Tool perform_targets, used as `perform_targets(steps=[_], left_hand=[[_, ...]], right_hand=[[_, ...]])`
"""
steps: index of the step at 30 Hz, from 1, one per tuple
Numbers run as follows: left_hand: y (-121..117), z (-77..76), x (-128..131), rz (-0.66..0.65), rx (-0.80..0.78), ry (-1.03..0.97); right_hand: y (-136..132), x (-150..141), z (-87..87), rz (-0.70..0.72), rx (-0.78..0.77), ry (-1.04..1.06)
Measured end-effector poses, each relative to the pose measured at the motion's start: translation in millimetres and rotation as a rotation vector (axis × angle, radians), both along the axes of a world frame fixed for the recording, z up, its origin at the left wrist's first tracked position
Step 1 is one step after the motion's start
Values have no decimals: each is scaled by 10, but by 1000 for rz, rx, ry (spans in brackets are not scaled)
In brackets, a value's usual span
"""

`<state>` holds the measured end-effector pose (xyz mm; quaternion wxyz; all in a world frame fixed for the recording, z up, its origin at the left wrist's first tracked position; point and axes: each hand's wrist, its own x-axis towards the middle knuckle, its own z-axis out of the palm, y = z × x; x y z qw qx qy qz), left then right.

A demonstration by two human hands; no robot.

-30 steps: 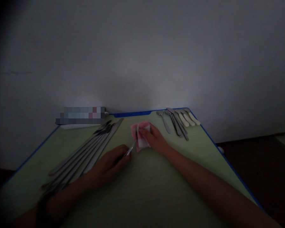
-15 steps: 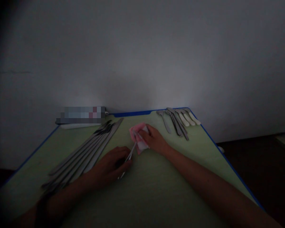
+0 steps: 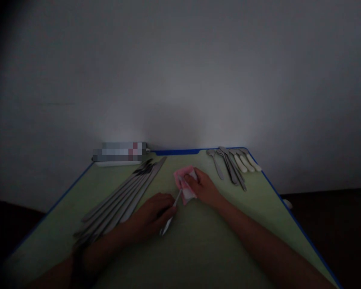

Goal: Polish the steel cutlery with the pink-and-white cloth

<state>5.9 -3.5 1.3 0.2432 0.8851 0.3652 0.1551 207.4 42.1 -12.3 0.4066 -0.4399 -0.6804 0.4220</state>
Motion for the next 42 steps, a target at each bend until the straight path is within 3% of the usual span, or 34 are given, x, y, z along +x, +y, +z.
perform_targets(steps=[9, 12, 17, 21, 28, 31, 36, 39, 42], left_hand=[[49, 81, 9, 162, -142, -144], [178, 269, -30, 185, -267, -49], [429, 664, -158, 121, -414, -2], [538, 799, -206, 196, -418, -54], [493, 948, -269, 204, -452, -30], [461, 1033, -311, 238, -335, -85], [434, 1069, -308, 321, -306, -80], [417, 1089, -290, 334, -361, -73], [414, 1134, -272, 355, -304, -70]], right_hand=[[87, -62, -69, -133, -23, -24], [247, -93, 92, -100, -83, -139], [519, -130, 618, -23, 35, -283], [542, -129, 886, -34, 25, -270], [367, -105, 1036, 48, -10, -275], [300, -206, 1083, 125, -21, -255], [227, -377, 1186, 89, 41, -140], [227, -378, 1265, 53, 27, -126], [234, -335, 1329, 10, -1, -114]])
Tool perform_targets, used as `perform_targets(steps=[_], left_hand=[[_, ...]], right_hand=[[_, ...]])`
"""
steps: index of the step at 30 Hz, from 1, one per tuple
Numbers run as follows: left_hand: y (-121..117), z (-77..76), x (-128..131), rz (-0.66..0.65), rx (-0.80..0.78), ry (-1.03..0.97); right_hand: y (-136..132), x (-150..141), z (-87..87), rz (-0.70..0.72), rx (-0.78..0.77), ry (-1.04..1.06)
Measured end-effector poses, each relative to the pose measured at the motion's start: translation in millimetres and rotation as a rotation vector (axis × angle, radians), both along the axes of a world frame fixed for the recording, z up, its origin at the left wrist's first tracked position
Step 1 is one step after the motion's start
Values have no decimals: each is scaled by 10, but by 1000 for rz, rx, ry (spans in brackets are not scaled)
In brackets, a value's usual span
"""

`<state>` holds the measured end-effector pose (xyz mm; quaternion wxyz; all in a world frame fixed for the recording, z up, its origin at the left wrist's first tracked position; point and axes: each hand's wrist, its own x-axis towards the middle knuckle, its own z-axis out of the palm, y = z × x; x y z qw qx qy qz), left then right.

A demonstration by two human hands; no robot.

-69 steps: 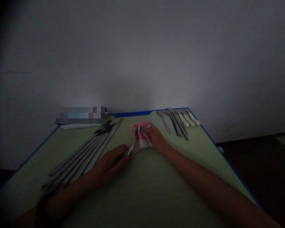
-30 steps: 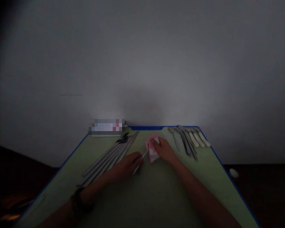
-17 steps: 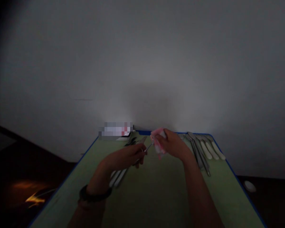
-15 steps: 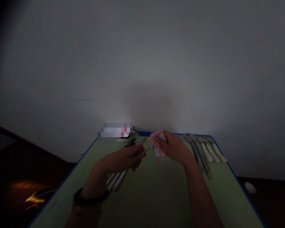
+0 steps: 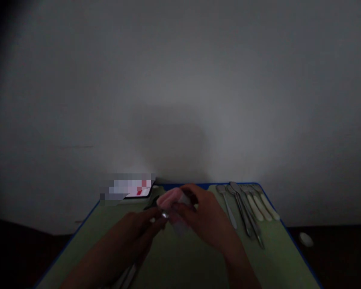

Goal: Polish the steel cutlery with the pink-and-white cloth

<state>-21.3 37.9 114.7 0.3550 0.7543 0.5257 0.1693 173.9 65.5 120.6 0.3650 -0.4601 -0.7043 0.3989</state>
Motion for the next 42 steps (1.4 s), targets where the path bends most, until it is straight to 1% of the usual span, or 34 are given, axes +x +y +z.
perform_targets(steps=[4, 10, 12, 14, 19, 21, 23, 27, 30, 33, 37, 39, 42], left_hand=[[7, 52, 26, 45, 143, 67], [-56, 102, 25, 71, 138, 2], [-73, 130, 33, 73, 156, 13], [-80, 162, 48, 60, 205, 31], [-118, 243, 88, 35, 403, 59], [-155, 274, 105, 30, 429, 79], [-194, 304, 127, 50, 422, 83], [-255, 351, 188, 114, 434, 23], [-302, 381, 236, 117, 496, -22], [-352, 412, 285, 166, 568, -102], [-389, 411, 336, 224, 663, -196], [-386, 386, 339, 203, 718, -215], [-370, 351, 311, 132, 768, -203]], right_hand=[[-28, 52, 79, -42, 48, -30], [-108, 173, 192, -160, 152, -34], [-140, 212, 224, -171, 173, -36], [-176, 241, 262, -163, 192, -46], [-289, 307, 369, -153, 243, -72], [-343, 331, 392, -140, 240, -103], [-396, 343, 397, -118, 234, -140], [-472, 329, 386, -87, 223, -173], [-502, 305, 390, -72, 230, -171], [-528, 279, 405, -50, 236, -174], [-573, 245, 436, 38, 219, -160], [-587, 250, 447, 60, 212, -157], [-590, 304, 458, 50, 218, -146]])
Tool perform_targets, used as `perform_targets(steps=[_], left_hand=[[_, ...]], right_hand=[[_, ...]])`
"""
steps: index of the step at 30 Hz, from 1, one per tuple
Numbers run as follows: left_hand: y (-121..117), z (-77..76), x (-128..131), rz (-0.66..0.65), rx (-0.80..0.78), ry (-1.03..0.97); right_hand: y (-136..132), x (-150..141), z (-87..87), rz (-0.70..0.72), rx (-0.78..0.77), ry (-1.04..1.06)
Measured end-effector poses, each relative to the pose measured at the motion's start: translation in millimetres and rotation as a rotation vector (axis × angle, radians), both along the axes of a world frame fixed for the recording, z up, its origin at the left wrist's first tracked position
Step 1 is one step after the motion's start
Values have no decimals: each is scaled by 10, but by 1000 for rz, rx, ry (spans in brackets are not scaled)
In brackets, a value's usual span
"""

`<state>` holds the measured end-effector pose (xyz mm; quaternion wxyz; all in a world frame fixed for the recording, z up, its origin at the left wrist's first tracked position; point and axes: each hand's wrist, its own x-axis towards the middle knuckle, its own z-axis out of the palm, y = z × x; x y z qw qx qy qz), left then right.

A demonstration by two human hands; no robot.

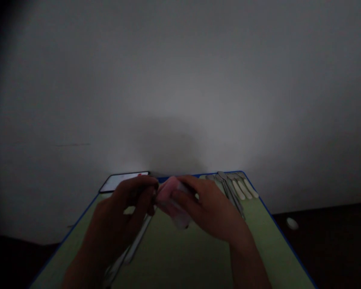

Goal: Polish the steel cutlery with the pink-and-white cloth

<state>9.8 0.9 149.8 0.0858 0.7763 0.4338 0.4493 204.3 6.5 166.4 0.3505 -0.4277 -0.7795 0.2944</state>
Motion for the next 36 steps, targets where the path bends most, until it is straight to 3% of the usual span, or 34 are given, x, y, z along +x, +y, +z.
perform_targets(steps=[5, 10, 16, 23, 27, 32, 36], left_hand=[[3, 9, -23, -2, -17, 23], [-10, 19, 49, 62, 45, -98], [-30, 54, 21, 163, 103, -69], [9, 97, -75, -32, -186, 288], [80, -24, -35, -151, -151, 489], [154, -173, 10, -162, -32, 573], [155, -205, -3, -179, -15, 568]], right_hand=[[-29, 73, 46, 41, -9, 39], [-84, -102, 60, 174, -60, -51], [-84, -135, 24, 77, -38, -205], [-92, 20, 22, 119, -21, -387], [-20, -5, -42, 111, -31, -406], [69, 13, -164, 93, -47, -378], [76, 59, -172, 88, -29, -359]])
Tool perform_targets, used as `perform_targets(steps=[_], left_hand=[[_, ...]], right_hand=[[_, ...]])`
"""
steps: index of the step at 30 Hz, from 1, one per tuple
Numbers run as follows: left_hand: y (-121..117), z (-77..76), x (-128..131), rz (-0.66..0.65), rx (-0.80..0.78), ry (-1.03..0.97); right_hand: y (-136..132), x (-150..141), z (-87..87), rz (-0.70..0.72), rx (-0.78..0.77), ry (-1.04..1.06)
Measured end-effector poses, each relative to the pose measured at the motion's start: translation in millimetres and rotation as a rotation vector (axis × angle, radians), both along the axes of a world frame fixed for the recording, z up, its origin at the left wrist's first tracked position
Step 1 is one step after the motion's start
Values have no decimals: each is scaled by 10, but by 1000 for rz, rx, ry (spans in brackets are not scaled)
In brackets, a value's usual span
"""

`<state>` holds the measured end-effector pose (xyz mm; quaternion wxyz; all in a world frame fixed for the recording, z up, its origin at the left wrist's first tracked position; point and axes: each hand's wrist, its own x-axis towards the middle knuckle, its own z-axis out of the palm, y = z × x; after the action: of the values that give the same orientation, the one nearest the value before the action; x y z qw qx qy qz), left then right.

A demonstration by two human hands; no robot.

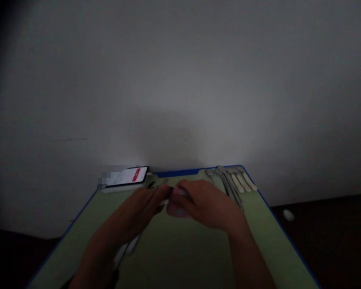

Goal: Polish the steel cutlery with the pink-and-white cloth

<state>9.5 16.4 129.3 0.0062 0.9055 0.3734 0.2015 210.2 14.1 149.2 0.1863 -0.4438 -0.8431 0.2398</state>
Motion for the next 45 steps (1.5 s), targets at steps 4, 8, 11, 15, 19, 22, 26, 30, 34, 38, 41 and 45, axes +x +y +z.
perform_targets(steps=[4, 8, 11, 15, 19, 22, 26, 30, 34, 38, 41, 45], left_hand=[[-63, 31, 52, 10, -105, -47], [-103, 81, 138, 5, -160, -90], [-92, 109, 143, -4, -96, -111], [-55, 120, 112, 54, -43, -141], [-19, 92, 101, 127, 7, -205], [4, 65, 85, 164, 37, -259], [23, 55, 60, 180, 31, -276], [24, 66, 56, 139, 37, -273], [13, 82, 60, 117, 117, -295], [-9, 102, 71, 74, 172, -333], [-35, 122, 73, 42, 117, -377], [-91, 165, 64, 6, -86, -347]], right_hand=[[-48, 36, 106, -53, 25, 113], [-111, 31, 188, -38, 9, 252], [-132, 13, 177, -12, -53, 220], [-142, -13, 152, -36, -84, 135], [-142, -24, 154, -54, -69, 102], [-134, -24, 168, -36, -39, 118], [-138, -28, 225, -19, 18, 297], [-158, -56, 250, -32, 38, 376], [-167, -126, 205, 8, 0, 249], [-175, -160, 190, -30, 6, 143], [-178, -130, 203, -47, 42, 87], [-184, -82, 218, -26, 61, 14]])
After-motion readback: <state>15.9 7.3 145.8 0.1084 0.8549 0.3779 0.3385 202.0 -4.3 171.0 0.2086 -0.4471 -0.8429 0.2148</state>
